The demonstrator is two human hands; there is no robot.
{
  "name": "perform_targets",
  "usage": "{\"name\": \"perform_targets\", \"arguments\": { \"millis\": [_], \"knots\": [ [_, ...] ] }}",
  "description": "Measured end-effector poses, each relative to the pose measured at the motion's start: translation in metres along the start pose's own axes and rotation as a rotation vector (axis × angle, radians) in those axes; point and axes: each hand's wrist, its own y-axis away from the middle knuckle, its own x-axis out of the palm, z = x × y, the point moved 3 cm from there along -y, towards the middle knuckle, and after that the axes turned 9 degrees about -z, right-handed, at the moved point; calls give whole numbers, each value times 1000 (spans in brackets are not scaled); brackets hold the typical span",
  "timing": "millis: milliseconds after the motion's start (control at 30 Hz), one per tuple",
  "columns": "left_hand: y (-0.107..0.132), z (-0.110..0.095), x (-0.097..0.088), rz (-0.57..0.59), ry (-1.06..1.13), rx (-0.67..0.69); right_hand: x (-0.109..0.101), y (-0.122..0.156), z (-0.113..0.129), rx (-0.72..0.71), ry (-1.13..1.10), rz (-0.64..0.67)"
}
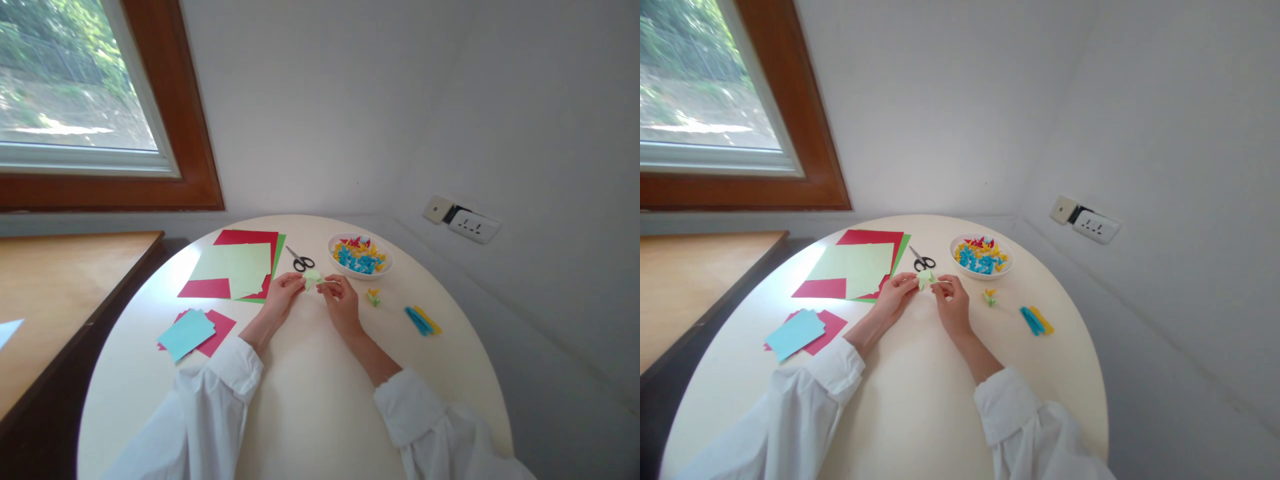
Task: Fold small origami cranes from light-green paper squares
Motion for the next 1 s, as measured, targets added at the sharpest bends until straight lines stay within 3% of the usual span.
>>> {"name": "perform_targets", "arguments": {
  "millis": [400, 1000],
  "knots": [
    [-1, 1, 0, 70, 21, -53, -1, -1, -2, -9, 57, -1],
    [-4, 4, -3, 131, 41, -107, 4, -1, -6, 28, -12, 109]
  ]
}}
